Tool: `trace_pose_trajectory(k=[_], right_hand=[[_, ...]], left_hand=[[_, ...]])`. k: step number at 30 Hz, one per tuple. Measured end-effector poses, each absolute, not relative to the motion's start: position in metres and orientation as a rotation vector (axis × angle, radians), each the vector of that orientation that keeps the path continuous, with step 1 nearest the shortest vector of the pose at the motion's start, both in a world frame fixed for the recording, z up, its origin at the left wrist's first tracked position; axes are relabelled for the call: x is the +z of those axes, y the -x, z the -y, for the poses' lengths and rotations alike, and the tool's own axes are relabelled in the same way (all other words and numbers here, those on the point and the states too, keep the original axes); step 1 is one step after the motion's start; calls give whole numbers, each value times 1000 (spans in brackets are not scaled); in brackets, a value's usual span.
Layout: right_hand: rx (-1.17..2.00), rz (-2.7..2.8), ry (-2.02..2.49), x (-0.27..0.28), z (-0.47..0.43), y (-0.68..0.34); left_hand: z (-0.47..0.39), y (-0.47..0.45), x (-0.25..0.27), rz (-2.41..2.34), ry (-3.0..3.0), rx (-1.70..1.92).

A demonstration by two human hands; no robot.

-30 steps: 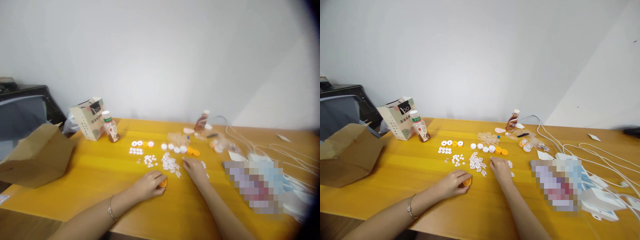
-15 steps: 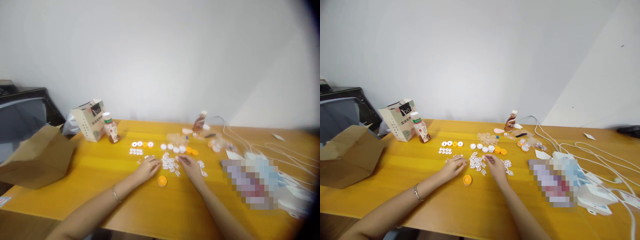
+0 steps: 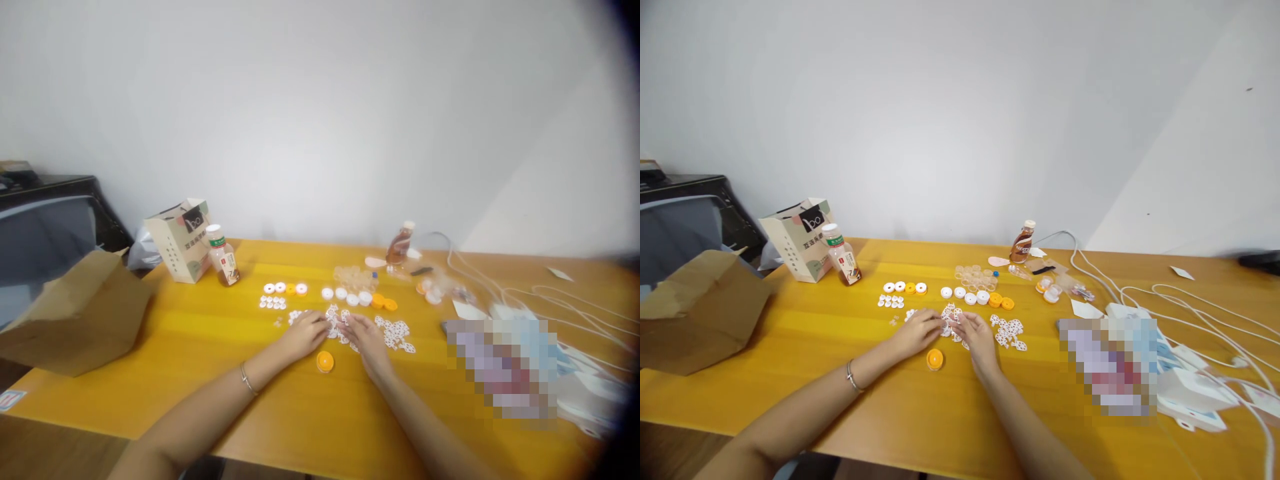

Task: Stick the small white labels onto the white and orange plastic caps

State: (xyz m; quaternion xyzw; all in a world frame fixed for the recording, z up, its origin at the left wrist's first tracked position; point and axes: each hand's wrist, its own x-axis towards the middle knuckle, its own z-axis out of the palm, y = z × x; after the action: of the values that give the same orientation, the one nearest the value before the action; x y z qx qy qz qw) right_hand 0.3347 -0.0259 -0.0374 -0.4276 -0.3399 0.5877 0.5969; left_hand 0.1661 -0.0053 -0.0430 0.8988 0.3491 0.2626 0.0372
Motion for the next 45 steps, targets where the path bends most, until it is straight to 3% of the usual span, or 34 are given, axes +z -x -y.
trace_pose_trajectory(k=[12,18,23,35,45], right_hand=[[1340,811,1008,-39,26,-336],[1381,867,971,-37,31,-335],[1456,1003,940,-36,34,-331],[1441,1099,939,-35,30,-337],[1414,1230,967,-20,37,-335]], left_hand=[[6,-166,-45,-1202,-2716,800],[7,-168,-43,-1129,-2073,1137],[7,-172,-48,-1049,-1634,1196],[20,-169,-29,-1102,-2039,1187],[17,-157,-11,-926,-2222,929]])
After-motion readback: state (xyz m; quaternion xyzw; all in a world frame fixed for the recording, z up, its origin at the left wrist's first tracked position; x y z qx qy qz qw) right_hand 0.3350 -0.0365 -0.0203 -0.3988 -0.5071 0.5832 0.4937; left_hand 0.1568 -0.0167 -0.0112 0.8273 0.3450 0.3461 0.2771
